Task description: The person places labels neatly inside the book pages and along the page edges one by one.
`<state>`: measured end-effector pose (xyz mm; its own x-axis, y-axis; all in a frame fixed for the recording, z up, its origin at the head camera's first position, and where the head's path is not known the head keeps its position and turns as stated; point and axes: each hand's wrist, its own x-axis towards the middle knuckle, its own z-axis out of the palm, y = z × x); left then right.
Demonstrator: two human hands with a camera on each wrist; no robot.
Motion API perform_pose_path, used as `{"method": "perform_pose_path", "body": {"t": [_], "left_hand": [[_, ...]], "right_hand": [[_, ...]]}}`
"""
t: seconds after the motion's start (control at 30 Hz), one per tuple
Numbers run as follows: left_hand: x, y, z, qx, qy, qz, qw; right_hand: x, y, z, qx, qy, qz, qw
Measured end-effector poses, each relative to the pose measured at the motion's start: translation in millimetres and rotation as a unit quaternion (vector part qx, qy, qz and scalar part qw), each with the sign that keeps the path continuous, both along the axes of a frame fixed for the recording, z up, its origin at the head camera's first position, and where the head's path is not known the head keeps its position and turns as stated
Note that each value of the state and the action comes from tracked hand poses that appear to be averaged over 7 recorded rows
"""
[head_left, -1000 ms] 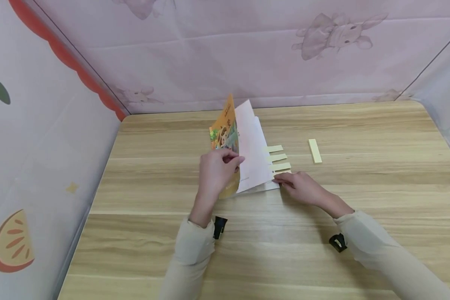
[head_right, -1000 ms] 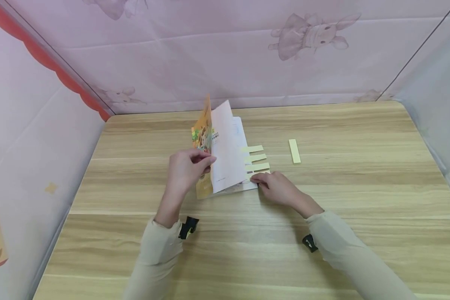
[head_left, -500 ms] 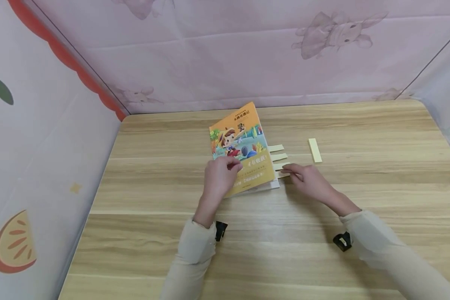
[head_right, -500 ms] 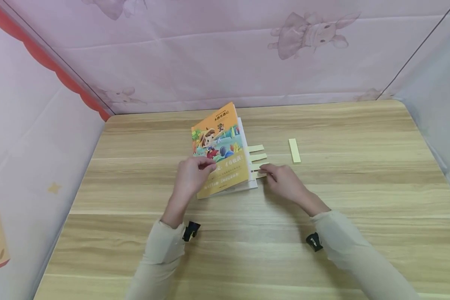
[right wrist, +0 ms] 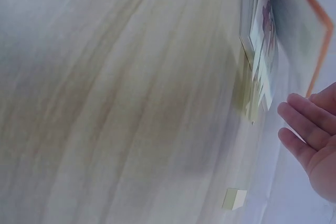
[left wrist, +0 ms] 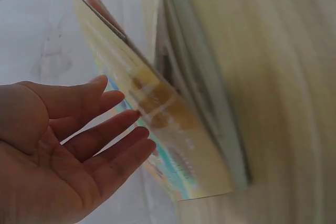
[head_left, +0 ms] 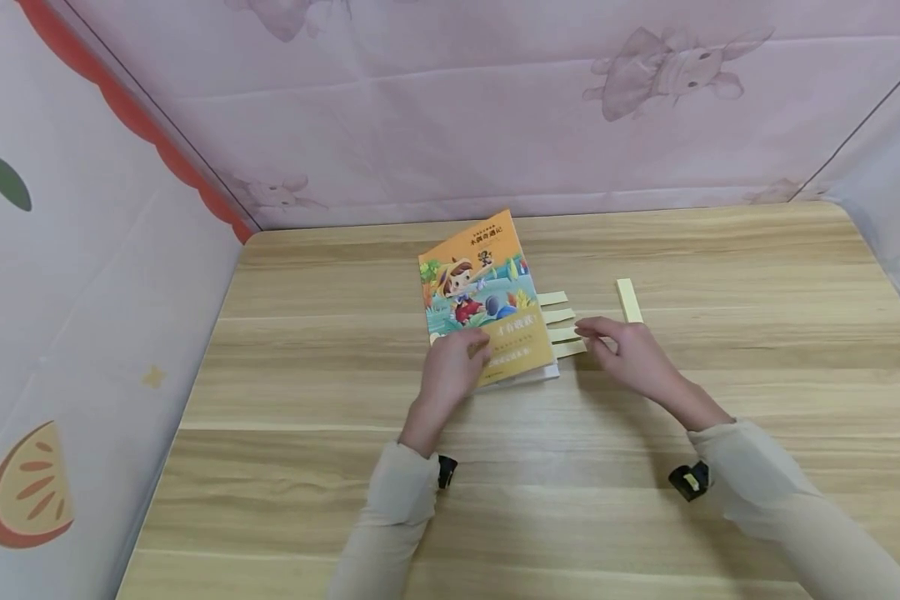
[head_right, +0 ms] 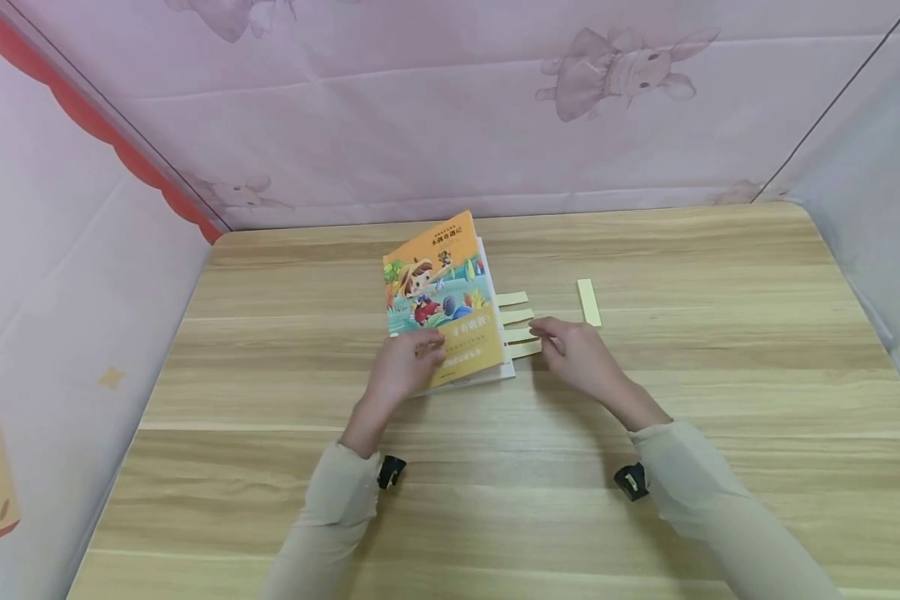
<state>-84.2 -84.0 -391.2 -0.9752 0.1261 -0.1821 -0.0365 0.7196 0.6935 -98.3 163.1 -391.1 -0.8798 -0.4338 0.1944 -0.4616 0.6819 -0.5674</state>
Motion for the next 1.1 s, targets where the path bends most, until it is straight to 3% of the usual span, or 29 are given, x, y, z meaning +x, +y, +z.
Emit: {"method": "perform_pose_path", "body": {"t": [0.37,0.63,1.1], "left_hand": [[0.5,1.7,-19.3,-0.073,0.007,-0.06,0.9955],[1.0,5.3,-22.9,-0.134,-0.013,-0.088,0.9869],[2.1,5.2,-23.8,-0.145,-0.009,-0.098,0.9845]], "right_hand": [[0.0,2,2.1,-0.002,-0.017,-0.015,0.9997],[-1.2,9,-2.0,-0.015,-0.021,-0.021,0.9995],[0.2,23,-3.4,-0.005,-0.058,-0.05,0.997]]}}
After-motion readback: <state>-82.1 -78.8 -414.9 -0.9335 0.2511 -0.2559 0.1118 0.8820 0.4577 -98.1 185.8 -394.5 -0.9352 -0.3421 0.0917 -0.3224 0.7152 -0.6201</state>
